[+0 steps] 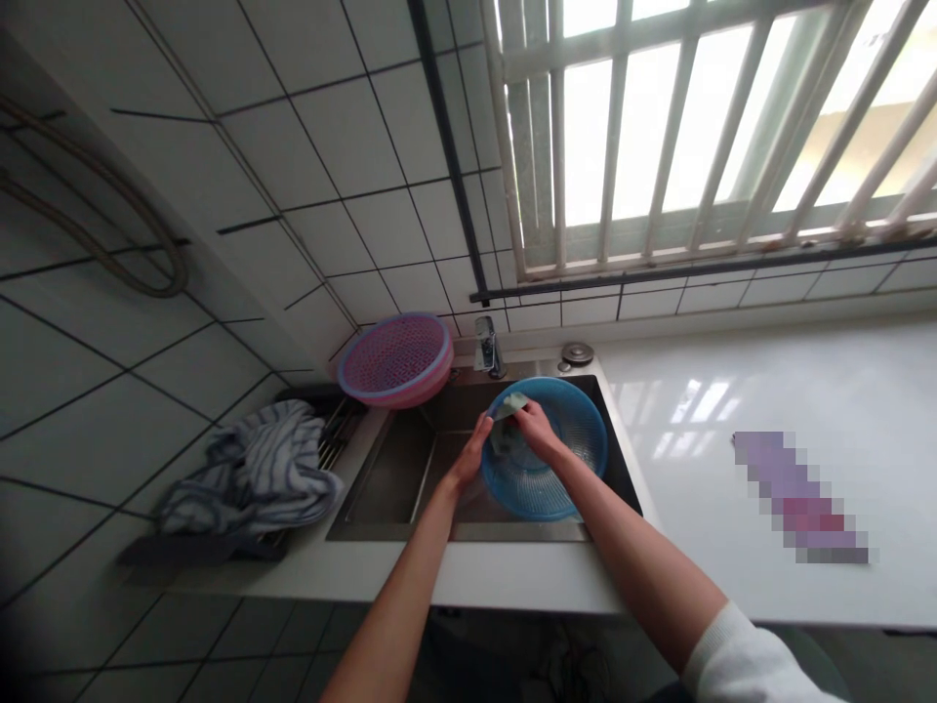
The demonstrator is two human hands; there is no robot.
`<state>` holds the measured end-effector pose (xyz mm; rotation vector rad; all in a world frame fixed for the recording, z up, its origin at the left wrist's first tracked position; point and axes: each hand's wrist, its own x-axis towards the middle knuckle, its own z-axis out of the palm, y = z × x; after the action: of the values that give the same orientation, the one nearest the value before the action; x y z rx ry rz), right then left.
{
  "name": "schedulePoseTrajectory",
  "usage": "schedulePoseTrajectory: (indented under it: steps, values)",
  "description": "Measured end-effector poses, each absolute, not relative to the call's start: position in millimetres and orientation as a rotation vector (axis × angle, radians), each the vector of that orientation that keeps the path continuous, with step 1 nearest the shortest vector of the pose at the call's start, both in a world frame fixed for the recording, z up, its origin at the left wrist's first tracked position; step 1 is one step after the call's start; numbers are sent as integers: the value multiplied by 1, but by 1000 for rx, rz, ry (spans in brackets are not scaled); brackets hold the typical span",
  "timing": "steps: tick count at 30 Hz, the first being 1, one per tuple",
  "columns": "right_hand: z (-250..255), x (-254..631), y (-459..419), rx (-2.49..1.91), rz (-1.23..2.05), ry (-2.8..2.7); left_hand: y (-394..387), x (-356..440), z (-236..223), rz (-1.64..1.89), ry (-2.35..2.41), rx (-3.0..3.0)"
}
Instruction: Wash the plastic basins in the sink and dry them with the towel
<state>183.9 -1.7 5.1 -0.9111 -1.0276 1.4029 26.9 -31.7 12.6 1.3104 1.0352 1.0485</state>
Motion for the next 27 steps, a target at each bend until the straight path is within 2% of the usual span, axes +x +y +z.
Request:
schedulePoseTrajectory:
  steps: [2,8,14,20,27]
  values:
    - [3,188,0,-925,1409,-1031,-31,29,11,1039,1029,1252]
    - [-1,175,-16,-801,1580,-1551,-32,24,12,1132,1080,1054]
    - [2,183,-4,-909,1374,-1212,-34,28,15,1010,990,1195]
    - [-4,176,-17,-775,1662,-1552,-30,19,11,1099,1106,1193]
    - [-1,184,-5,-986,1336,-1216,-36,29,18,1021,967,1252]
